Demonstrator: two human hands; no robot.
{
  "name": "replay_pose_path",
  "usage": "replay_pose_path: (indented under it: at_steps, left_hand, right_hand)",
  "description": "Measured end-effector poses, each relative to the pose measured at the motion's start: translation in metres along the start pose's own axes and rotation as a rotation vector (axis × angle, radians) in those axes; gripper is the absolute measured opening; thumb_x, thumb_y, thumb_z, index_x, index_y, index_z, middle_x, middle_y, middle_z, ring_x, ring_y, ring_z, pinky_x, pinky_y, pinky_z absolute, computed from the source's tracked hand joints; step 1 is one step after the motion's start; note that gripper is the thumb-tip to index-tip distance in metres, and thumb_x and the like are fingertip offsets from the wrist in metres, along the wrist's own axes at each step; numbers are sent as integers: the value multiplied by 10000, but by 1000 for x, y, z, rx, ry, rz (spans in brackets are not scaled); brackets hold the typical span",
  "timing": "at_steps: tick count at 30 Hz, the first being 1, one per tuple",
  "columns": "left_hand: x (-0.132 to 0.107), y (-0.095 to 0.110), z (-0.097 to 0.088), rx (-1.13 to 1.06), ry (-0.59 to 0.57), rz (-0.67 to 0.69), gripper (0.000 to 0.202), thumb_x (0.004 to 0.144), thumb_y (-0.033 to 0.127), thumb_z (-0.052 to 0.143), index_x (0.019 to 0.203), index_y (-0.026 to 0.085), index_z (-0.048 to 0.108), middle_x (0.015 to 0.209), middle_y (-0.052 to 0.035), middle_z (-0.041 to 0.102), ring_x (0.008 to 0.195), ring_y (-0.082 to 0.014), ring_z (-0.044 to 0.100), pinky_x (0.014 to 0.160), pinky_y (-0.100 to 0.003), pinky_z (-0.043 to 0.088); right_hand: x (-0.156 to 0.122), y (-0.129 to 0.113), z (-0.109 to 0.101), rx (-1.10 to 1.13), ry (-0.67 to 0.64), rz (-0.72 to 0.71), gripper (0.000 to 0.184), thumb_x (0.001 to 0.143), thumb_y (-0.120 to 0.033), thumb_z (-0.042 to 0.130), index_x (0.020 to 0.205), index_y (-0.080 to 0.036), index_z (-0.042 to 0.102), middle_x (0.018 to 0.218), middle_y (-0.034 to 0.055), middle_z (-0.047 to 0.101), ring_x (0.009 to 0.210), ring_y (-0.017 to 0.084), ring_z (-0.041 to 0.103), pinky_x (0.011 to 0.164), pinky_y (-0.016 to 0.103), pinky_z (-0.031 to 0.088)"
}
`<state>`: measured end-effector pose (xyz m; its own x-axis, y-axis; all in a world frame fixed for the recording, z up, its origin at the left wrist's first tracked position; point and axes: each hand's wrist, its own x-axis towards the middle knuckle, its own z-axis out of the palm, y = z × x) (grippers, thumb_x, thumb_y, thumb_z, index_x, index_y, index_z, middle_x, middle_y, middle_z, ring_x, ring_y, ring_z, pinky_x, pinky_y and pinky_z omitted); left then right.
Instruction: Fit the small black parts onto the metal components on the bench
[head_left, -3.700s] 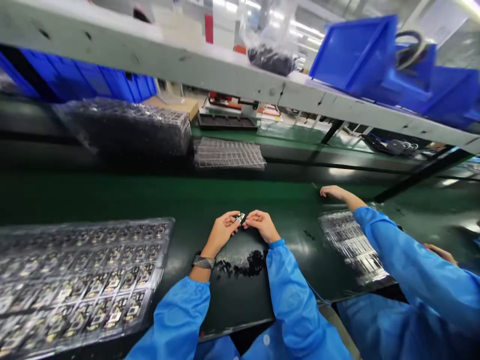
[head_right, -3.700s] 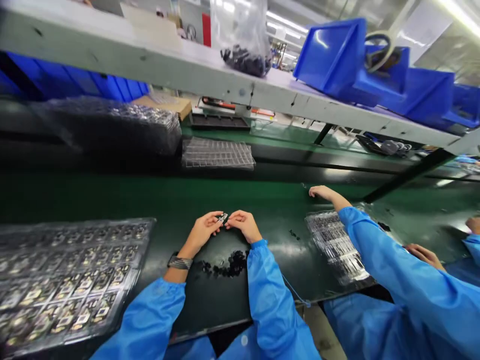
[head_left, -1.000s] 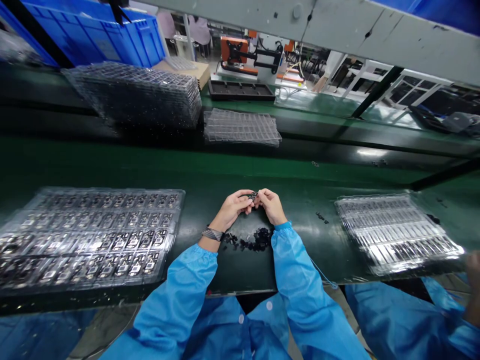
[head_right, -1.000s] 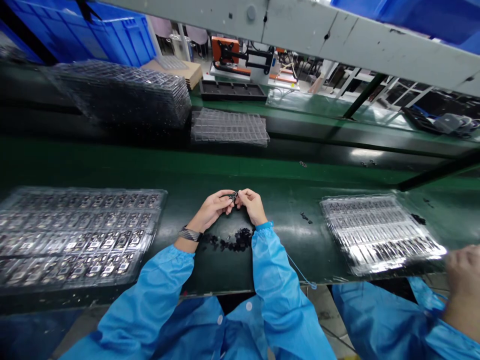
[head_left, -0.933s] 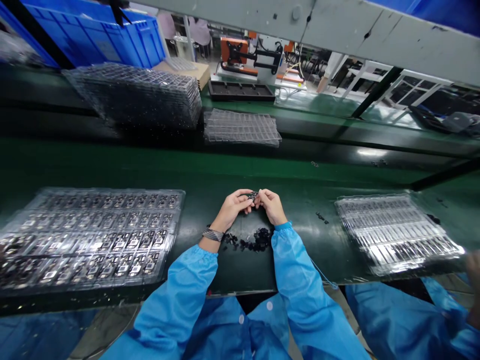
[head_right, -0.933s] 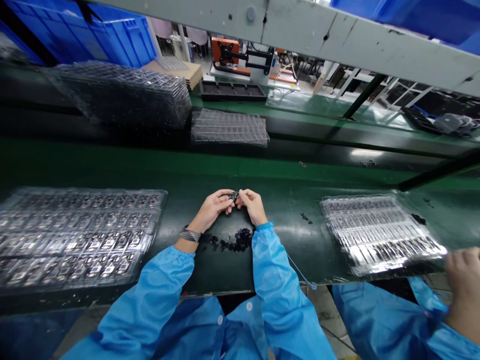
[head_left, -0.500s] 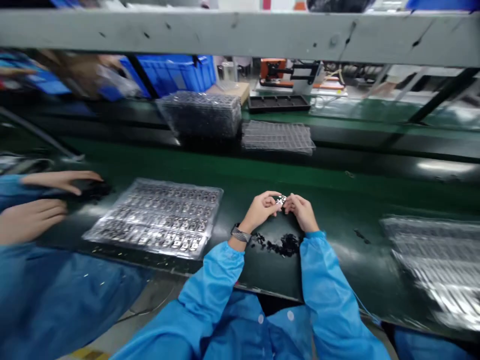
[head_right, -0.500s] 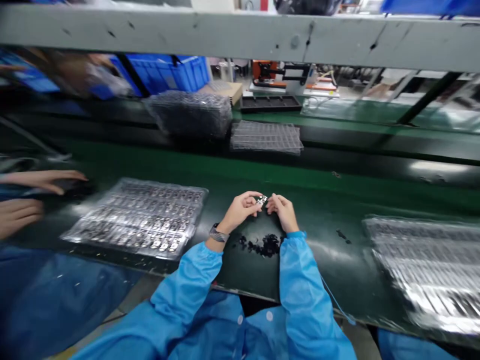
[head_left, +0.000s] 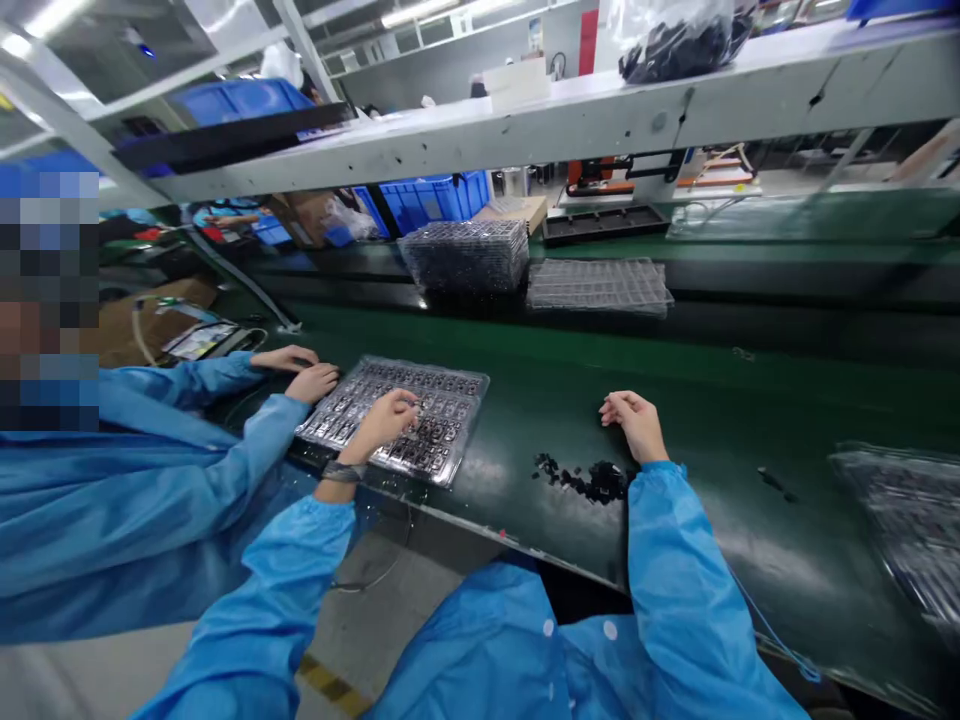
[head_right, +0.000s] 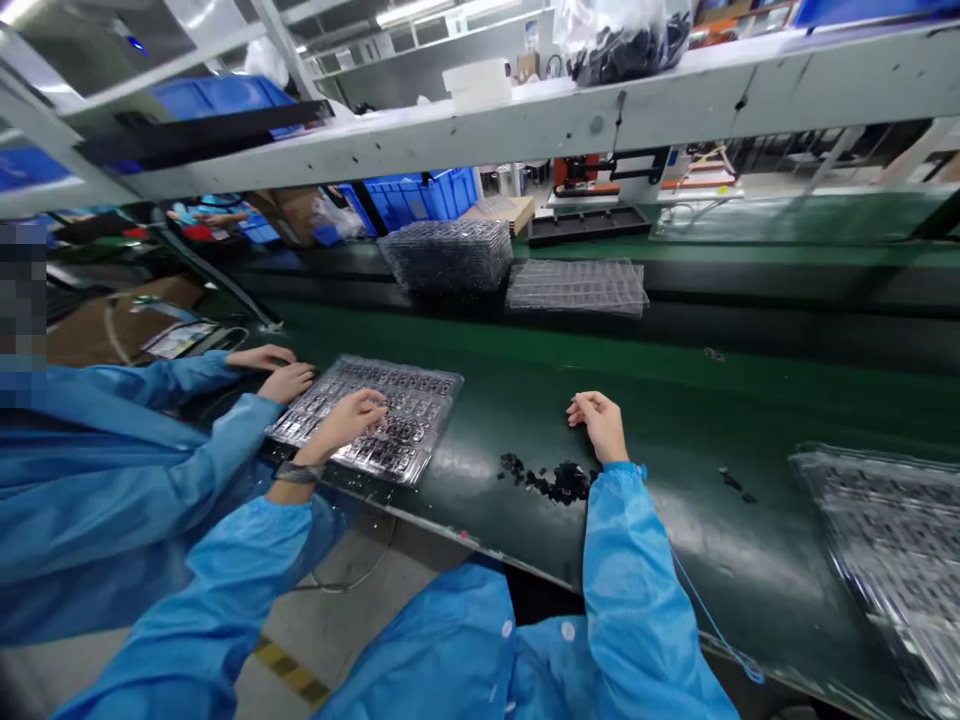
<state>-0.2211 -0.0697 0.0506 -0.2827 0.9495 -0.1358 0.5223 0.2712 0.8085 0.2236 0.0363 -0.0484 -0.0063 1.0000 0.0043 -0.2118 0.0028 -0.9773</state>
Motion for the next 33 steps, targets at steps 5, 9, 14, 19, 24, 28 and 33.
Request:
replay_pose_path:
  at_steps: [5, 9, 14, 19, 24, 28, 33]
  left_hand:
    - [-3, -32, -49, 23, 21, -127, 467, 546, 551, 799, 760, 190, 596, 647, -51, 716, 523, -164, 567, 489, -257, 387]
    - [-11, -43, -59, 18, 38, -174, 371, 567, 490, 776, 689, 187, 601, 618, -46, 686, 523, -159, 555, 495, -254, 392]
    - [0, -25, -22, 4, -22, -68, 281, 632, 443, 741, 692, 189, 638, 538, 11, 577, 483, -139, 490, 496, -255, 372]
    - [34, 7, 39, 49, -32, -7, 173, 590, 332, 763, 631, 171, 715, 535, -13, 615, 554, -161, 528, 539, -260, 386]
    - [50, 17, 70, 91, -24, 17, 138, 552, 273, 769, 506, 171, 688, 510, -32, 633, 588, -184, 561, 577, -273, 395]
    - [48, 11, 69, 146, 1, 5, 190, 554, 294, 785, 489, 166, 661, 472, -17, 588, 534, -170, 533, 560, -275, 370]
    - [45, 6, 63, 188, 54, 12, 196, 570, 312, 795, 597, 184, 649, 535, -8, 629, 580, -183, 573, 584, -267, 396]
  right_hand:
    - [-1, 3, -1, 22, 2, -19, 392, 706, -521, 833, 779, -164, 687, 675, 64, 695, 538, 155, 613, 512, 285, 515]
    - [-1, 4, -1, 38, 21, -21, 385, 696, -507, 844, 770, -164, 687, 672, 67, 699, 535, 157, 620, 511, 286, 518]
    - [-1, 4, -1, 40, 10, -29, 401, 696, -525, 849, 767, -164, 688, 668, 69, 699, 537, 162, 624, 503, 287, 523]
    - [-2, 3, 0, 56, 13, -29, 416, 675, -536, 855, 755, -167, 680, 661, 61, 694, 526, 155, 615, 495, 284, 519]
    - [-1, 2, 0, 77, -1, -20, 414, 687, -534, 841, 769, -163, 678, 665, 59, 696, 531, 153, 614, 510, 285, 519]
    - [1, 4, 0, 82, -13, -6, 410, 697, -528, 836, 783, -159, 678, 669, 53, 699, 532, 148, 615, 522, 278, 518]
    - [2, 3, 1, 56, -14, 3, 392, 711, -526, 812, 784, -167, 670, 674, 47, 699, 537, 148, 606, 529, 278, 512]
